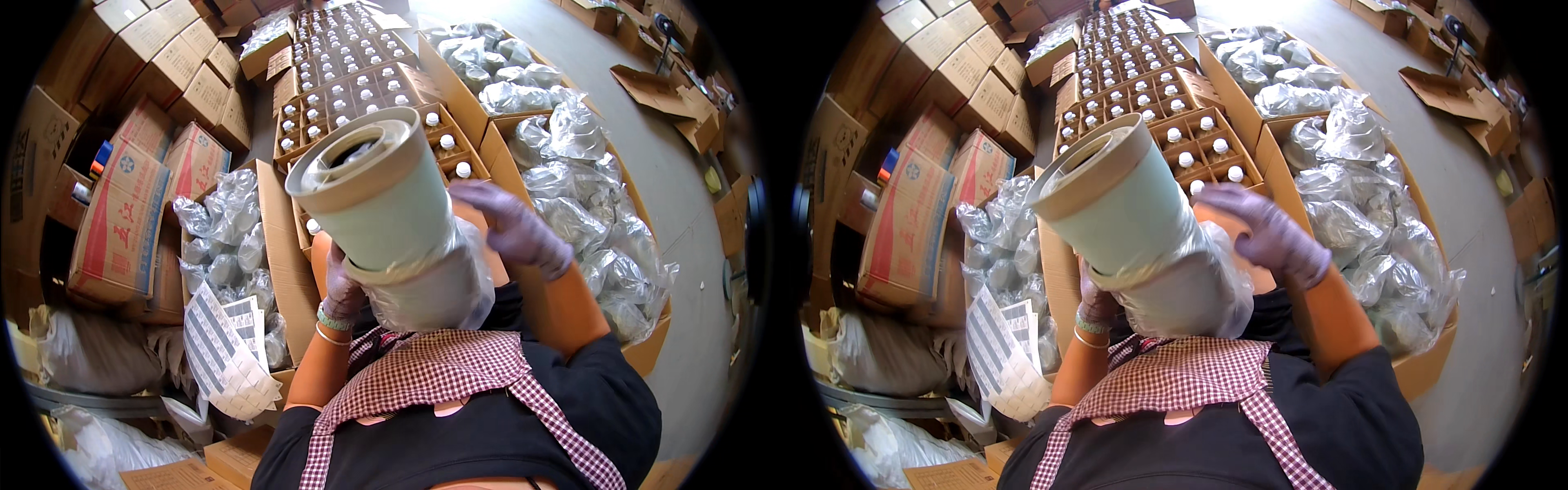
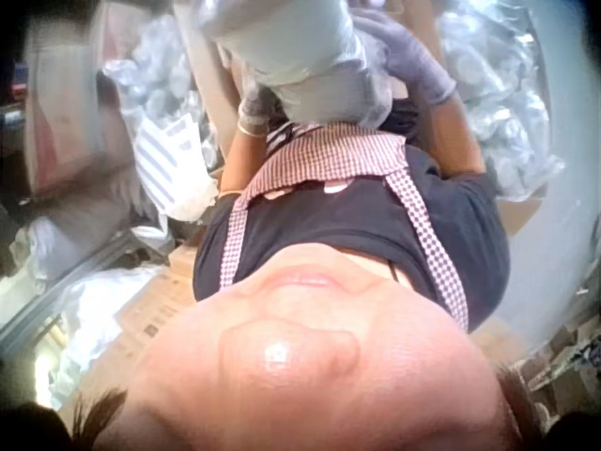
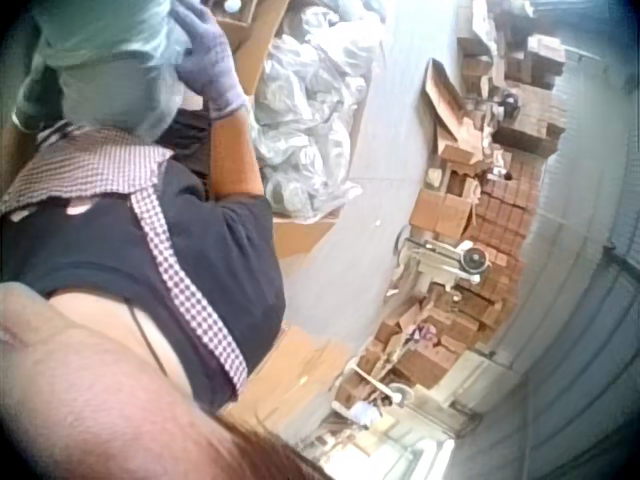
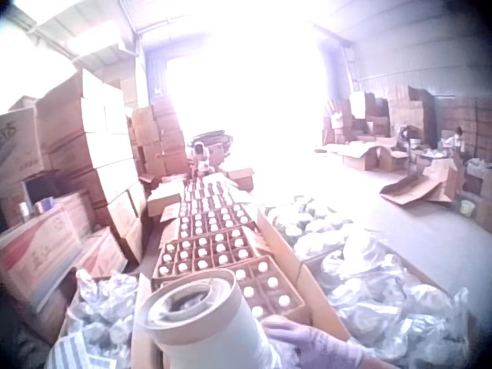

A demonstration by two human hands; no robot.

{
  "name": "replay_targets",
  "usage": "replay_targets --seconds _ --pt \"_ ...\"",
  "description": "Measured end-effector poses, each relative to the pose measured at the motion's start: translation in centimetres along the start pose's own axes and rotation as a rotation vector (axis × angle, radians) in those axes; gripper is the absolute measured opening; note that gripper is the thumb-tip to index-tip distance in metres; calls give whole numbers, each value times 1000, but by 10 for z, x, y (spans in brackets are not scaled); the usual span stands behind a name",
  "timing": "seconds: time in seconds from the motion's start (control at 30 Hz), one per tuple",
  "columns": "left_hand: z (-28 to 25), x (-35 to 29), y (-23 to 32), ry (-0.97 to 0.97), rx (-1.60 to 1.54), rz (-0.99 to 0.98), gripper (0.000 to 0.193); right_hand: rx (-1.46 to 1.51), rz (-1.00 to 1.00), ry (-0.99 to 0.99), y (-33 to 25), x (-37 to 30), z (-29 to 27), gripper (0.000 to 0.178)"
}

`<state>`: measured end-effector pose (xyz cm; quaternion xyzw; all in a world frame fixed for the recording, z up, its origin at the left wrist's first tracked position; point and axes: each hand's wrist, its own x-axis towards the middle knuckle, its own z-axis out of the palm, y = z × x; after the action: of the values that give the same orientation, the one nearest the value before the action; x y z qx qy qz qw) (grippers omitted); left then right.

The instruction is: The person assembles thermos bottles by placing inner components and lids into the outer casing by hand, then places the assembled units into plastic bags.

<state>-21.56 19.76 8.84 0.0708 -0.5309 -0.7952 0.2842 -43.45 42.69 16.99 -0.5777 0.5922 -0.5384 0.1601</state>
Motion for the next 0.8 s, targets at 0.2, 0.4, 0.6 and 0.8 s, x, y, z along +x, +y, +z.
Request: replay_targets --seconds 0.2,0.4,0.6,0.8 --pt "-4 18 -7 9 72 129 21 -476 -462 391 -68 91 -5 75" --pt "17 45 -20 26 130 -102 22 -611 134 275 45 150 48 34" --pt "-15 -23 -36 155 282 -387 22 -575 -61 225 13 141 86 18" --pt "-55 15 57 -234 520 -598 32 -584 -156 185 3 150 87 19"
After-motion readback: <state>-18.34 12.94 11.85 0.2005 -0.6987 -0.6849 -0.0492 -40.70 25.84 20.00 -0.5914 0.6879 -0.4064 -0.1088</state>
